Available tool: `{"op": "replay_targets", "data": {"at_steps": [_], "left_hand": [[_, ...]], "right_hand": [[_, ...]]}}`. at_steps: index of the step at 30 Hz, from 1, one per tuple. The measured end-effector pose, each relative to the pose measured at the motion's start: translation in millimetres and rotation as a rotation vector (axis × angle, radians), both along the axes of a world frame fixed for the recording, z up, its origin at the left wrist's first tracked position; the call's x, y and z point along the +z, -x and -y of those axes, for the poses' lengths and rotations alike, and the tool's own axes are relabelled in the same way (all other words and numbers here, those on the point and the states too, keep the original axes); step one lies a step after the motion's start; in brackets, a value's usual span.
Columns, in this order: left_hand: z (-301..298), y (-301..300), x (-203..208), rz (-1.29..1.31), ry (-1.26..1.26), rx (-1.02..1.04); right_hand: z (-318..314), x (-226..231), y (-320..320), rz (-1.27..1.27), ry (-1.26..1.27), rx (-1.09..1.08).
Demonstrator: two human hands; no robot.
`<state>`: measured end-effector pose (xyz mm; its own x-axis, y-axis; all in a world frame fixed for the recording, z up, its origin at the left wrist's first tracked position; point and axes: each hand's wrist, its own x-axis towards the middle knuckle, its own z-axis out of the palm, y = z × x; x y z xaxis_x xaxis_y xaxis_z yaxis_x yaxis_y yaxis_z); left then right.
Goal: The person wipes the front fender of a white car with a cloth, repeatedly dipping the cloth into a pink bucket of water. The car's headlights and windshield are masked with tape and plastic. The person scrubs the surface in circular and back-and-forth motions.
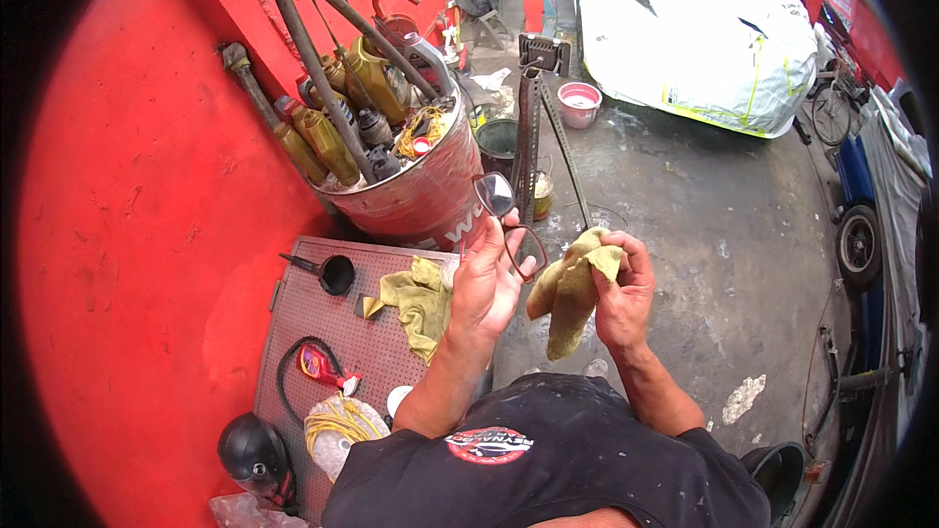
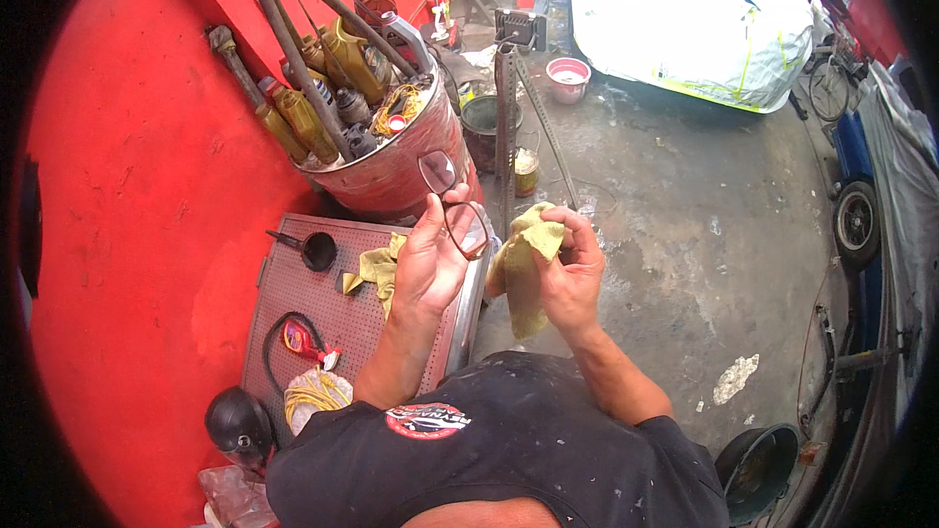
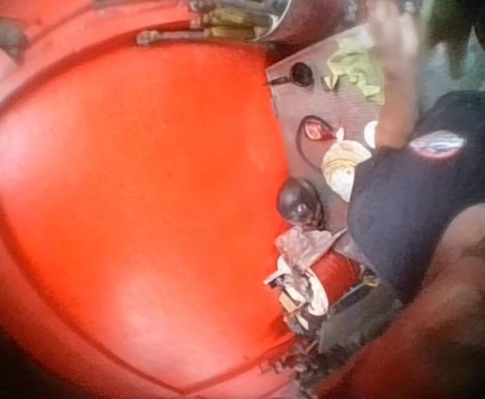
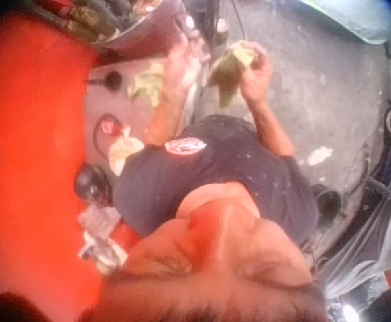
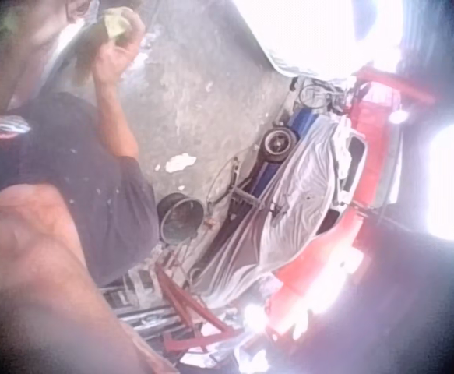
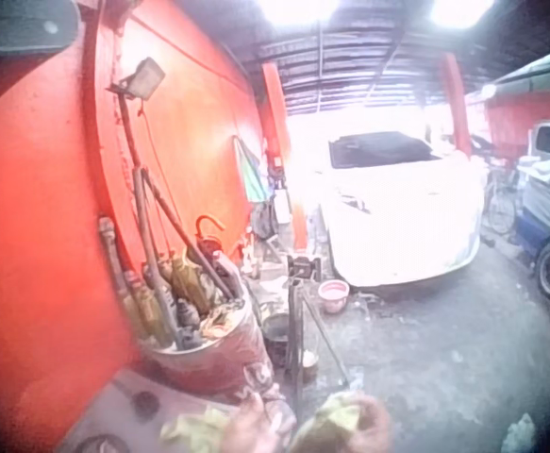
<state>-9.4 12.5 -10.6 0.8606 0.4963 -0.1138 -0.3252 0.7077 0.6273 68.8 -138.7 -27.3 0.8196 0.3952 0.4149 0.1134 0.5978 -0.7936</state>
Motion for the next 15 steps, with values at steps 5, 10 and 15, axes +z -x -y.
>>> {"op": "replay_targets", "data": {"at_steps": [5,10,15], "left_hand": [[0.2,-0.5,-5.0,0.046,-0.043,0.039],[12.5,-0.8,-3.8,0.042,-0.061,-0.011],[15.4,-3.4,-8.4,0.065,-0.105,-0.038]], "right_hand": [[3.3,11.0,8.3,0.146,0.134,-0.053],[-12.4,18.0,16.7,-0.079,0.198,0.094],[-9.3,8.7,18.5,-0.223,0.205,0.296]]}}
